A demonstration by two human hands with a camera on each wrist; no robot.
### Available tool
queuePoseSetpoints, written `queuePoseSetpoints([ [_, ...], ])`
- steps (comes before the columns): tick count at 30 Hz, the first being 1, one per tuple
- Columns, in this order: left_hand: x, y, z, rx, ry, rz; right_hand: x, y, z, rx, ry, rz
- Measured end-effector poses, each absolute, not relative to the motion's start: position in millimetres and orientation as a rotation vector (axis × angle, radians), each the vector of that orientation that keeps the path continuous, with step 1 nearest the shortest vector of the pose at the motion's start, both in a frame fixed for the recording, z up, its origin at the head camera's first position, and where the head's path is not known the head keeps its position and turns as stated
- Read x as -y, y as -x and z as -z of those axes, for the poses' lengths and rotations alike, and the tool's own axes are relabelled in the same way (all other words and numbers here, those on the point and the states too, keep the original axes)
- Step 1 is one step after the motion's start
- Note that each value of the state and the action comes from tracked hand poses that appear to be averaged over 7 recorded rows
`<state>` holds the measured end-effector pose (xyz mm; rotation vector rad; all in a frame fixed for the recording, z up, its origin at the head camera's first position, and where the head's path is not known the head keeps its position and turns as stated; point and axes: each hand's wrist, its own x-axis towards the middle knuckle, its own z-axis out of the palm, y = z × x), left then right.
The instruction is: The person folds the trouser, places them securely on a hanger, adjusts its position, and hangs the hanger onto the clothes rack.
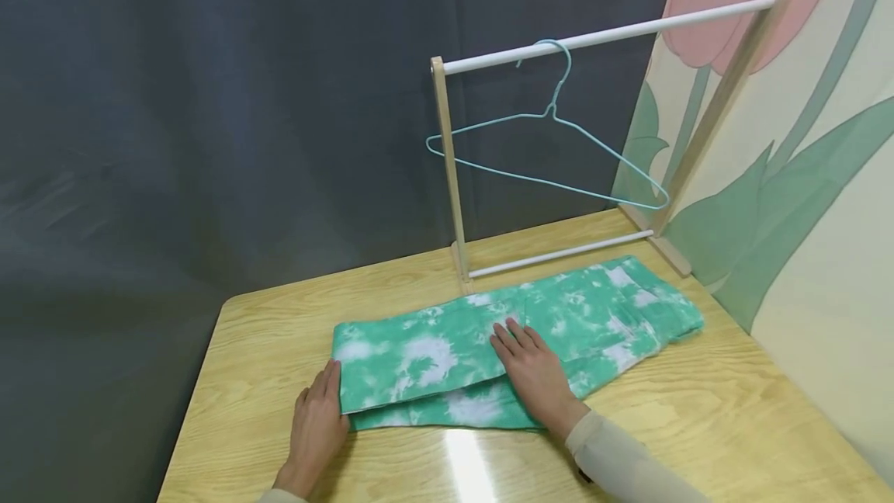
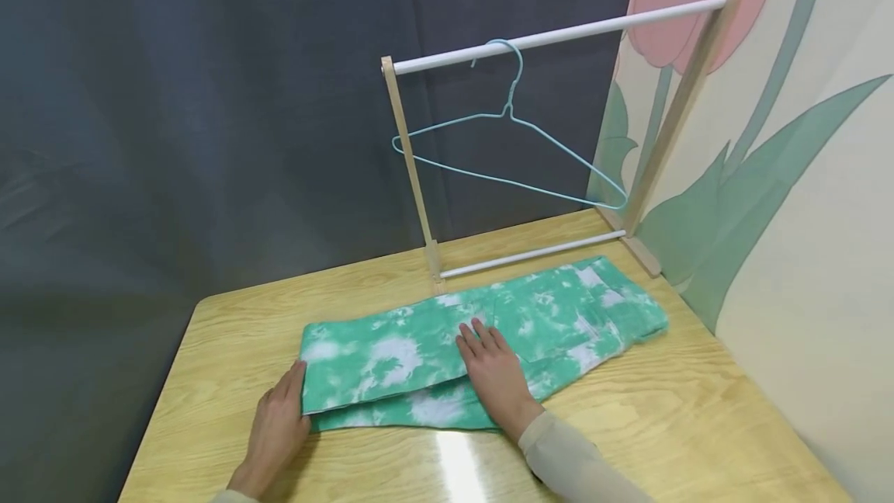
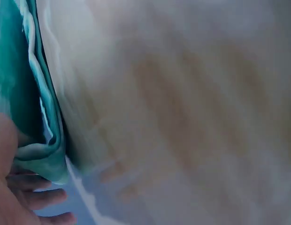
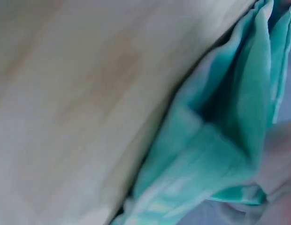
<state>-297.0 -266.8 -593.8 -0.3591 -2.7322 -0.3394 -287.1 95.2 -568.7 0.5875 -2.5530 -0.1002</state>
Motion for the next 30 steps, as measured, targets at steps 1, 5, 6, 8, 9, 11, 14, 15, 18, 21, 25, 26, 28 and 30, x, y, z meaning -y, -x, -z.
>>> queuePoseSetpoints([
  [1, 266, 296, 595, 2.768, 0.351, 0.38, -98, 286, 570, 2.581, -0.576, 0.133],
  [5, 260, 295, 598, 2.863, 0.337, 0.553, -104, 285, 572, 2.686, -0.565, 0.206],
  [6, 259, 295, 598, 2.872, 0.332, 0.596, -105, 285, 572, 2.705, -0.565, 0.219],
  [8, 258, 295, 599, 2.894, 0.309, 0.631, -104, 285, 571, 2.725, -0.566, 0.224],
  [9, 257, 295, 598, 2.903, 0.299, 0.631, -104, 284, 570, 2.729, -0.568, 0.221],
  [11, 257, 296, 598, 2.925, 0.292, 0.619, -103, 283, 570, 2.742, -0.566, 0.22],
  [14, 257, 297, 596, 2.946, 0.317, 0.542, -101, 281, 569, 2.771, -0.554, 0.224],
  [15, 257, 297, 595, 2.947, 0.331, 0.516, -101, 280, 569, 2.783, -0.548, 0.22],
  [18, 251, 298, 588, 2.941, 0.359, 0.451, -105, 281, 568, 2.811, -0.54, 0.21],
  [21, 249, 297, 581, 2.918, 0.365, 0.414, -108, 282, 569, 2.832, -0.551, 0.2],
  [25, 251, 294, 571, 2.872, 0.35, 0.391, -110, 284, 572, 2.848, -0.589, 0.191],
  [26, 251, 294, 569, 2.859, 0.349, 0.382, -110, 284, 572, 2.849, -0.602, 0.189],
  [28, 250, 294, 566, 2.831, 0.358, 0.355, -112, 284, 571, 2.835, -0.626, 0.199],
  [30, 247, 296, 567, 2.805, 0.385, 0.32, -114, 285, 569, 2.819, -0.635, 0.252],
])
